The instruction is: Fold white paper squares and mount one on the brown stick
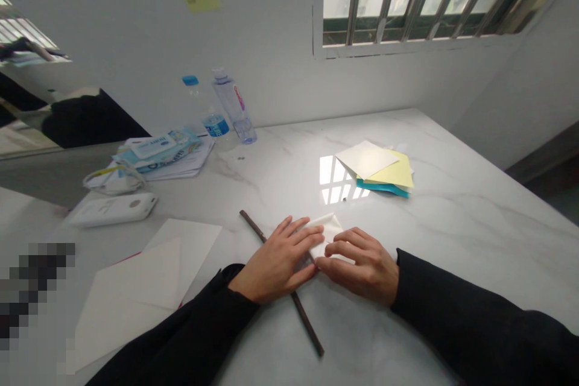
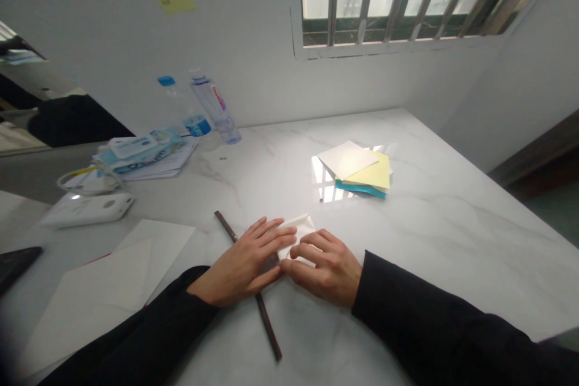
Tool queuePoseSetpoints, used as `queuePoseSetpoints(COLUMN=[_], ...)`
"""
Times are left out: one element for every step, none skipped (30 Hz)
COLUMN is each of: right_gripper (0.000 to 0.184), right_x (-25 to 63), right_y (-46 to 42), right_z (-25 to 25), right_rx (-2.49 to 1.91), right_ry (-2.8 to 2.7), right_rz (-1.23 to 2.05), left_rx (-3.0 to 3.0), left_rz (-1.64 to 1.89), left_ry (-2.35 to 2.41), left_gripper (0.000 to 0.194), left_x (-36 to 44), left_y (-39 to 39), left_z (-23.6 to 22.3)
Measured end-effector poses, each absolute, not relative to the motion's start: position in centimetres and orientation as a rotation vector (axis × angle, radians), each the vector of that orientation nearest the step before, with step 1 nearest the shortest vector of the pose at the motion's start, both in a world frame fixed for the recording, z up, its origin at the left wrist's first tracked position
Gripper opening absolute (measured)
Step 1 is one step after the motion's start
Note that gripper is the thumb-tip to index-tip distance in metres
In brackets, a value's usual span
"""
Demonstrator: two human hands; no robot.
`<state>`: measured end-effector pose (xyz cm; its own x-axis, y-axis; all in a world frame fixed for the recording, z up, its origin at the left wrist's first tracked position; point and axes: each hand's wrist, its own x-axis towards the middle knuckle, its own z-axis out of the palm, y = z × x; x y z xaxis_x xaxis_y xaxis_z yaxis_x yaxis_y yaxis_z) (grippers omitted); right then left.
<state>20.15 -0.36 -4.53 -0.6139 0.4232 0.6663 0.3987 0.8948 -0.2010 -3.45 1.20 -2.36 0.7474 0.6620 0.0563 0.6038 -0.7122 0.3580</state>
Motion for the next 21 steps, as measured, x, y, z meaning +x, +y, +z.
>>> queuePoseSetpoints(right_gripper=[0.016, 0.015, 0.014, 0.013, 0.013, 0.012, 0.010, 0.008, 0.006, 0.004, 0.004, 0.005, 0.005, 0.006, 0.006, 0.007, 0.007, 0.008, 0.009, 0.009, 0.009], right_x=[20.0, 19.9, 19.7, 19.6, 19.4, 19.3, 19.2, 19.0, 19.0, 18.9, 18.9, 18.9, 18.8, 18.8, 18.8, 18.8, 18.7, 18.7, 18.6, 18.6, 18.5], right_y=[-0.4, -0.4, -0.4, -0.5, -0.5, -0.6, -0.6, -0.7, -0.7, -0.8, -0.9, -1.0, -1.0, -1.1, -1.2, -1.4, -1.5, -1.6, -1.7, -1.8, -1.9], right_z=[-4.5, -4.4, -4.4, -4.4, -4.4, -4.4, -4.3, -4.3, -4.3, -4.2, -4.1, -4.0, -3.9, -3.8, -3.8, -3.7, -3.7, -3.7, -3.7, -3.7, -3.8], right_rx=[-0.588, -0.597, -0.612, -0.633, -0.653, -0.670, -0.683, -0.692, -0.699, -0.708, -0.719, -0.730, -0.738, -0.745, -0.750, -0.754, -0.761, -0.773, -0.787, -0.799, -0.808], right_ry=[-2.293, -2.293, -2.296, -2.297, -2.297, -2.296, -2.296, -2.296, -2.295, -2.297, -2.303, -2.312, -2.323, -2.332, -2.344, -2.358, -2.372, -2.388, -2.405, -2.420, -2.433], right_rz=[0.048, 0.063, 0.083, 0.099, 0.107, 0.103, 0.091, 0.077, 0.062, 0.051, 0.040, 0.027, 0.010, -0.011, -0.032, -0.055, -0.076, -0.096, -0.114, -0.129, -0.143], left_rx=[2.631, 2.631, 2.631, 2.631, 2.632, 2.632, 2.632, 2.631, 2.630, 2.628, 2.627, 2.626, 2.627, 2.628, 2.629, 2.629, 2.629, 2.628, 2.627, 2.628, 2.629], left_rz=[0.259, 0.259, 0.257, 0.253, 0.248, 0.245, 0.245, 0.246, 0.251, 0.257, 0.261, 0.263, 0.263, 0.263, 0.262, 0.264, 0.268, 0.273, 0.276, 0.277, 0.277], left_ry=[0.982, 0.983, 0.984, 0.986, 0.986, 0.986, 0.986, 0.984, 0.983, 0.984, 0.984, 0.985, 0.986, 0.986, 0.987, 0.988, 0.988, 0.989, 0.989, 0.988, 0.988], left_gripper=[0.044, 0.045, 0.045, 0.046, 0.046, 0.046, 0.047, 0.049, 0.051, 0.052, 0.054, 0.054, 0.054, 0.053, 0.052, 0.051, 0.050, 0.051, 0.051, 0.052, 0.053], left_x=[-3.4, -3.4, -3.4, -3.4, -3.4, -3.4, -3.4, -3.4, -3.4, -3.4, -3.4, -3.4, -3.4, -3.4, -3.4, -3.4, -3.4, -3.4, -3.4, -3.4, -3.4], left_y=[1.2, 1.2, 1.2, 1.1, 1.1, 1.1, 1.1, 1.1, 1.1, 1.1, 1.1, 1.1, 1.1, 1.1, 1.0, 1.0, 1.0, 1.0, 1.0, 1.0, 1.0], left_z=[-2.3, -2.3, -2.3, -2.3, -2.4, -2.4, -2.4, -2.4, -2.5, -2.5, -2.5, -2.5, -2.5, -2.5, -2.5, -2.5, -2.5, -2.5, -2.5, -2.5, -2.5])
